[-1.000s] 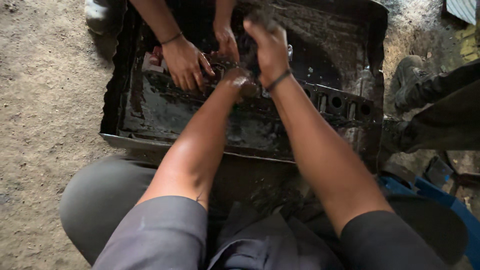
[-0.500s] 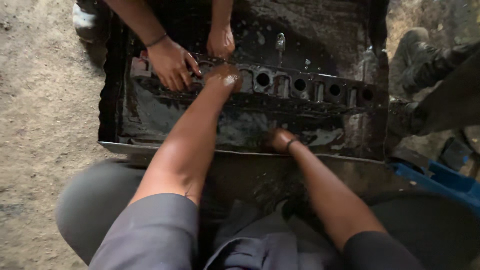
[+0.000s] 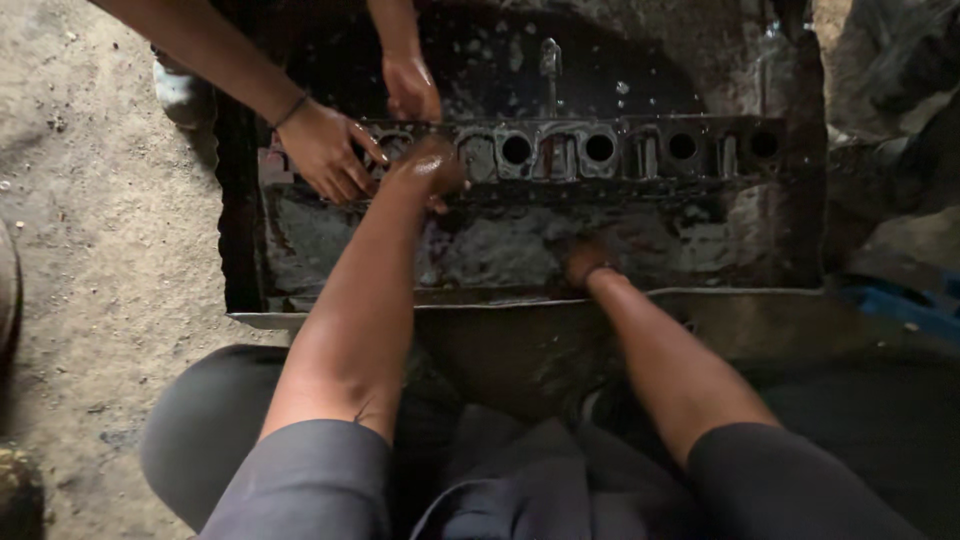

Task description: The person scrubs a large metal engine block with a cloth and water in a shallow metal tray. A second person assists by scrubbing the same part with a brush. The camera wearer repeatedly wets the cloth and scrubs the surface and holes of the engine block.

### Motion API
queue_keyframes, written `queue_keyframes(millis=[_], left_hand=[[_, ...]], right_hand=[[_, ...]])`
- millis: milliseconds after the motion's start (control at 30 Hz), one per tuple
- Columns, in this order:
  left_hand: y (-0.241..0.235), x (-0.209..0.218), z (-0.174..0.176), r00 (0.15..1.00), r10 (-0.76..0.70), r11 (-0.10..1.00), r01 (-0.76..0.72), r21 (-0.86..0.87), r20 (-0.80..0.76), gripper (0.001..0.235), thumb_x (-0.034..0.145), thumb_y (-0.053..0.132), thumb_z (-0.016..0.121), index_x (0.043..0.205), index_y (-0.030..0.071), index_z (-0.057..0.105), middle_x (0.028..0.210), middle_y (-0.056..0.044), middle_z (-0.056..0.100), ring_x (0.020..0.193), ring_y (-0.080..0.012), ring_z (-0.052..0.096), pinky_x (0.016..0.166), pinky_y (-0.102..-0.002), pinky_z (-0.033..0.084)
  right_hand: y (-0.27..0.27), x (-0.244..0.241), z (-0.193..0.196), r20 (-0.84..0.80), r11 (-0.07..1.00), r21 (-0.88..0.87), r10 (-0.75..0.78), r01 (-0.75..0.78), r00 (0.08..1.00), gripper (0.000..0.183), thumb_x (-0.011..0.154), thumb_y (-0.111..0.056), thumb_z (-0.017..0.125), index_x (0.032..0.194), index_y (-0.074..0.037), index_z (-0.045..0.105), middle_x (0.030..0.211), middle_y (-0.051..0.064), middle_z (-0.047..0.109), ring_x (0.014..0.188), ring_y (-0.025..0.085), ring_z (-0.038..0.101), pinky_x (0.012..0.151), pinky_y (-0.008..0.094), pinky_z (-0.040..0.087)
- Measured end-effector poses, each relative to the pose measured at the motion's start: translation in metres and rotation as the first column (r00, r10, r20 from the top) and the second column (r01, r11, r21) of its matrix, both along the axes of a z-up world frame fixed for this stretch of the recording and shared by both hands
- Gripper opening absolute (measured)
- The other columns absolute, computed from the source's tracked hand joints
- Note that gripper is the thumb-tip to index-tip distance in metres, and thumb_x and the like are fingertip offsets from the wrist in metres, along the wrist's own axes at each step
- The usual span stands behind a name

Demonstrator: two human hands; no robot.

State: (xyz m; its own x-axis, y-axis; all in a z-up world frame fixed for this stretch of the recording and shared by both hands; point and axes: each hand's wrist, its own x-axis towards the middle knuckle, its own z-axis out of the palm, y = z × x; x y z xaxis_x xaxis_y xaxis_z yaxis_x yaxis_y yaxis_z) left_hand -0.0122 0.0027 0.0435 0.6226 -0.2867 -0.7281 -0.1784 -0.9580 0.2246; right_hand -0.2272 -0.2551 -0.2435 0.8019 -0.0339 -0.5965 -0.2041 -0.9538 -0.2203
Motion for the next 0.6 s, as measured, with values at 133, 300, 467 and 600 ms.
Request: queue_keyframes(millis=[133, 300, 467, 600], left_hand=[[-0.002, 0.005, -0.030, 0.963, -0.133, 0.991, 0.132, 0.022, 0.235, 0.023, 0.093, 0.020, 0.063, 0.108, 0.010, 0.077, 0.112, -0.018, 0.074, 0.104, -0.0353, 0.072, 0.081, -0.047, 0.059], [-0.003, -0.013, -0.049, 0.747, -0.132, 0.983, 0.182, -0.011, 0.651, 0.022, 0.093, 0.020, 0.064, 0.107, 0.010, 0.078, 0.111, -0.018, 0.074, 0.103, -0.0352, 0.072, 0.081, -0.047, 0.060], [-0.038, -0.014, -0.018, 0.747, -0.155, 0.980, 0.200, 0.004, 0.646, 0.029, 0.091, 0.026, 0.064, 0.110, 0.006, 0.076, 0.111, -0.021, 0.074, 0.103, -0.0359, 0.073, 0.077, -0.047, 0.061], [-0.067, -0.019, -0.009, 0.781, 0.062, 0.902, 0.222, -0.369, 0.621, 0.070, 0.101, 0.064, 0.063, 0.103, -0.005, 0.073, 0.101, -0.029, 0.073, 0.094, -0.0400, 0.071, 0.079, -0.049, 0.057]], right_hand=[[-0.002, 0.016, -0.006, -0.107, 0.965, 0.209, 0.184, -0.159, 0.977, 0.042, 0.091, -0.035, 0.067, 0.122, -0.007, 0.072, 0.124, 0.019, 0.069, 0.113, 0.034, 0.066, 0.098, 0.045, 0.053], [-0.013, 0.026, 0.006, -0.054, 0.993, -0.065, -0.099, 0.095, 0.994, 0.045, 0.091, -0.037, 0.066, 0.123, -0.006, 0.072, 0.128, 0.021, 0.068, 0.117, 0.037, 0.066, 0.101, 0.047, 0.052], [0.010, 0.006, 0.019, 0.007, 0.995, -0.074, 0.067, -0.066, 0.998, 0.047, 0.088, -0.036, 0.068, 0.126, -0.009, 0.070, 0.131, 0.022, 0.067, 0.118, 0.039, 0.066, 0.102, 0.048, 0.052], [0.025, 0.007, 0.017, -0.108, 0.993, 0.091, 0.086, -0.076, 0.990, 0.046, 0.084, -0.026, 0.067, 0.129, -0.016, 0.071, 0.133, 0.018, 0.068, 0.120, 0.037, 0.067, 0.103, 0.047, 0.052]])
